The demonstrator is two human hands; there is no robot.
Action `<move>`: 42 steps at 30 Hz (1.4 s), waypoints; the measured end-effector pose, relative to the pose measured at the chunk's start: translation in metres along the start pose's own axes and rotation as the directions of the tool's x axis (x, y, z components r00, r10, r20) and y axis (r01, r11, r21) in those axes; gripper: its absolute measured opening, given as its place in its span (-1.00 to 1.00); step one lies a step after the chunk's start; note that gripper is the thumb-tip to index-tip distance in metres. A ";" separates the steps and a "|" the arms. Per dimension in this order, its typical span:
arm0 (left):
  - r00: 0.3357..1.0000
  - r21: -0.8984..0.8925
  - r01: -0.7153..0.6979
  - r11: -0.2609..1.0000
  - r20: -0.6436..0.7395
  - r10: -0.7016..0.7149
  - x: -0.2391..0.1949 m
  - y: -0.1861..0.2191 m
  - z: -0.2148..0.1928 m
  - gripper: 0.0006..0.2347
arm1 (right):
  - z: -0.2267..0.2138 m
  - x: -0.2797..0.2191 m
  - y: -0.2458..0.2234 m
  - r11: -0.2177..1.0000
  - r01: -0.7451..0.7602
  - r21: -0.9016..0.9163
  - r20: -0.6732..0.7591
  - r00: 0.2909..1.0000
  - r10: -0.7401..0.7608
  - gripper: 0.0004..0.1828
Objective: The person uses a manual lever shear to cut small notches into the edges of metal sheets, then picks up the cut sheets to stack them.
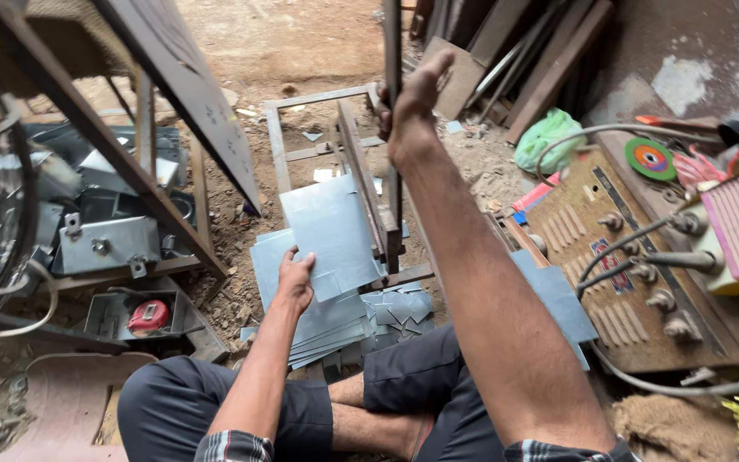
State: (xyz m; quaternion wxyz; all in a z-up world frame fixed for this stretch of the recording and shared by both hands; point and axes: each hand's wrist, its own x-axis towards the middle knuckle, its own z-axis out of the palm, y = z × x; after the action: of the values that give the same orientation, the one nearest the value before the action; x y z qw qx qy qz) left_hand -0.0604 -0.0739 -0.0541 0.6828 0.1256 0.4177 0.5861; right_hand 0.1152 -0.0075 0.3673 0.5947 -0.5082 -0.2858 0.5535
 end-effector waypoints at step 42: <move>0.908 0.609 0.085 0.789 -0.373 0.190 -0.010 0.074 0.076 -0.63 | 0.012 -0.016 0.000 0.994 0.003 -0.113 -0.026 1.000 -0.006 -0.08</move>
State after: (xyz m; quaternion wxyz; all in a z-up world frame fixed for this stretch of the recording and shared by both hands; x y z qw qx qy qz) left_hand -0.0571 -0.0384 0.0464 0.4830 0.2242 0.7162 0.4511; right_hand 0.1006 -0.0189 0.3743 0.5700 -0.5477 -0.3097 0.5284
